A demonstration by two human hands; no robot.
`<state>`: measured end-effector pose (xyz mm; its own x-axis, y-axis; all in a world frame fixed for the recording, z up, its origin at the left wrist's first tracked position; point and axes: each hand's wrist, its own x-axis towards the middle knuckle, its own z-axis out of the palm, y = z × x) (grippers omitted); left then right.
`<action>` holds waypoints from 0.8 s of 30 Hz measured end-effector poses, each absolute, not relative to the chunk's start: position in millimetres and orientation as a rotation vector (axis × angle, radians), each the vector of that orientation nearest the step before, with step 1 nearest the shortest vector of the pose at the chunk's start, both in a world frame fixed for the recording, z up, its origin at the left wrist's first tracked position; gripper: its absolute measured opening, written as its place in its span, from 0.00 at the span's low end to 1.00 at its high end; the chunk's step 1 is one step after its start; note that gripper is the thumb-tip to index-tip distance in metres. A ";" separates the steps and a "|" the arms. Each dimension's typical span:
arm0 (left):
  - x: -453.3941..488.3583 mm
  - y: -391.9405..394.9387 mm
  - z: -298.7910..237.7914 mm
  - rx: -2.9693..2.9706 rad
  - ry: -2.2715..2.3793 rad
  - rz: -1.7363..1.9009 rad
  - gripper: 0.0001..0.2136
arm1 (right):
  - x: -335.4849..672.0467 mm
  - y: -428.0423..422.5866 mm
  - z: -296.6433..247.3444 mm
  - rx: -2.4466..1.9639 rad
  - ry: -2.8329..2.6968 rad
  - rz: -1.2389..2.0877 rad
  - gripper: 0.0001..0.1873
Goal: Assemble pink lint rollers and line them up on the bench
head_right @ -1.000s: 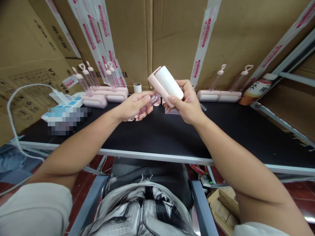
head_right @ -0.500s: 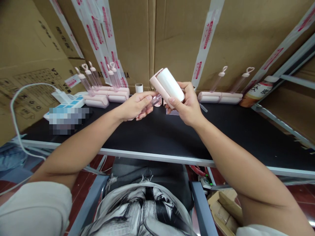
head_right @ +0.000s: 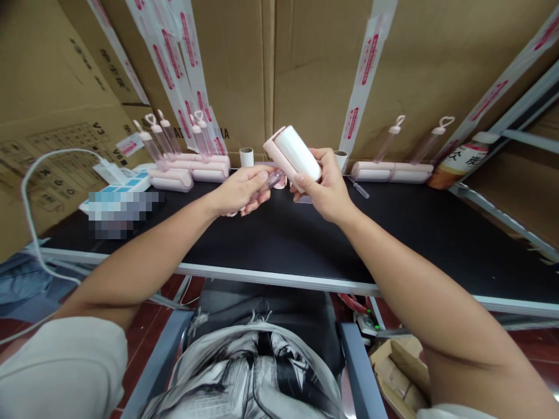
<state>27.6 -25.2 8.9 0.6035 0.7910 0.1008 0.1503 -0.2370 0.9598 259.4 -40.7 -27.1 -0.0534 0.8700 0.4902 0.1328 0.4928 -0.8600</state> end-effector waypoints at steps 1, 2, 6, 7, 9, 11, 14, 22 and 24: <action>27.6 -25.9 9.7 1.737 0.771 0.733 0.20 | 258.0 -41.4 -26.3 -0.905 -1.521 0.766 0.42; 27.6 -26.5 10.2 1.744 0.768 0.740 0.20 | 256.6 -42.3 -25.5 -0.902 -1.517 0.769 0.42; 27.3 -26.2 10.2 1.782 0.777 0.764 0.19 | 251.6 -44.9 -23.8 -0.898 -1.501 0.775 0.41; 27.1 -25.8 9.9 1.787 0.776 0.761 0.18 | 251.0 -45.1 -23.9 -0.902 -1.502 0.784 0.41; 26.5 -25.2 9.6 1.792 0.769 0.752 0.17 | 250.6 -45.4 -24.3 -0.912 -1.503 0.808 0.40; 26.2 -25.1 9.8 1.799 0.765 0.748 0.16 | 251.1 -45.5 -24.7 -0.910 -1.494 0.830 0.39; 26.5 -26.0 10.6 1.805 0.769 0.757 0.16 | 252.1 -45.9 -24.6 -0.893 -1.479 0.862 0.39; 28.4 -26.7 10.1 1.818 0.822 0.754 0.17 | 248.1 -48.8 -26.5 -0.850 -1.479 0.886 0.38; 28.6 -25.7 10.0 1.808 0.829 0.760 0.16 | 250.3 -48.4 -26.9 -0.871 -1.503 0.868 0.39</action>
